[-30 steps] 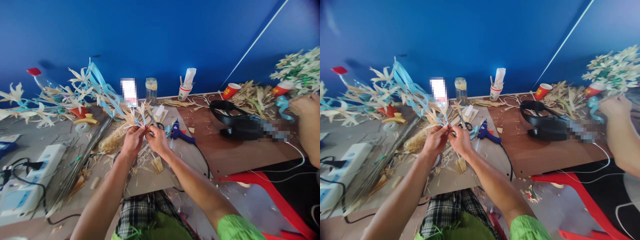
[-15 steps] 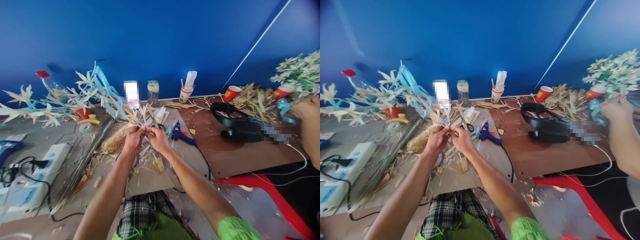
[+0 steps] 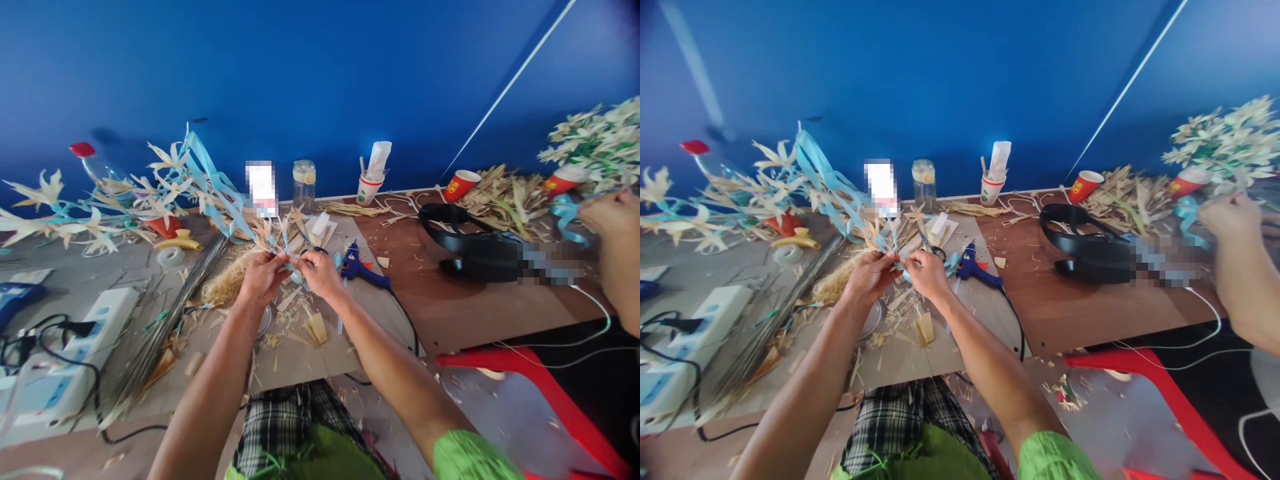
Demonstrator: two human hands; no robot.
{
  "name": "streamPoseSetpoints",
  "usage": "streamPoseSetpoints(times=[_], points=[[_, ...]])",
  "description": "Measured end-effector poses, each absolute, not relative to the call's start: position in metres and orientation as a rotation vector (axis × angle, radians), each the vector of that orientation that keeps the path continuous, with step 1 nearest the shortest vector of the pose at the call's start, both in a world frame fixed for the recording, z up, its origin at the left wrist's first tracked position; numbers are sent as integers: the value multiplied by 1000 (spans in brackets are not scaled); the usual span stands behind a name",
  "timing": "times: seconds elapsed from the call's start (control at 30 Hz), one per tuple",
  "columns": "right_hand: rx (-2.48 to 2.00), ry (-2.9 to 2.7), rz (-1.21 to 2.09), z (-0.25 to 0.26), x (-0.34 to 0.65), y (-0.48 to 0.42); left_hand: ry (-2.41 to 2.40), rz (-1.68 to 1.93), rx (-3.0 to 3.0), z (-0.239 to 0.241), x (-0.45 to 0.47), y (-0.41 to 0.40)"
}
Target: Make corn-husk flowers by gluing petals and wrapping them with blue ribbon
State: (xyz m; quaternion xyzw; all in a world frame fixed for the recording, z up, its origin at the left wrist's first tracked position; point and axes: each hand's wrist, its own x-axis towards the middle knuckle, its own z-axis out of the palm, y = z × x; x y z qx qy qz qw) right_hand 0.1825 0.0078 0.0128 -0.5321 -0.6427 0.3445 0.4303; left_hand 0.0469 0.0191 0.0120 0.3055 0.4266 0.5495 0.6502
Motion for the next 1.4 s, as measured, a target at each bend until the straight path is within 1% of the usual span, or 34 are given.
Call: streamPoseSetpoints(times=[0.2, 0.4, 0.73, 0.83, 0.97, 1.1, 1.27, 1.4], points=[[-1334, -1566, 901, 11, 185, 11, 969, 1278, 722, 10, 47, 20], [-1251, -1423, 1135, 5, 185, 13, 1038, 1237, 722, 13, 43, 20], [-1222, -1318, 1371, 11, 188, 11, 981, 1241, 720, 3, 39, 25], [-1268, -1409, 1292, 6, 190, 15, 976, 1235, 733, 2, 41, 25], [-1408, -1603, 1068, -1, 191, 21, 1005, 1219, 746, 4, 45, 23], [-1459, -1713, 997, -2, 190, 22, 1010, 1241, 751, 6, 46, 22], [-1451, -1688, 815, 9, 194, 22, 1024, 1221, 794, 7, 45, 21], [-1417, -1587, 716, 25, 218, 22, 985, 1219, 827, 6, 45, 20]])
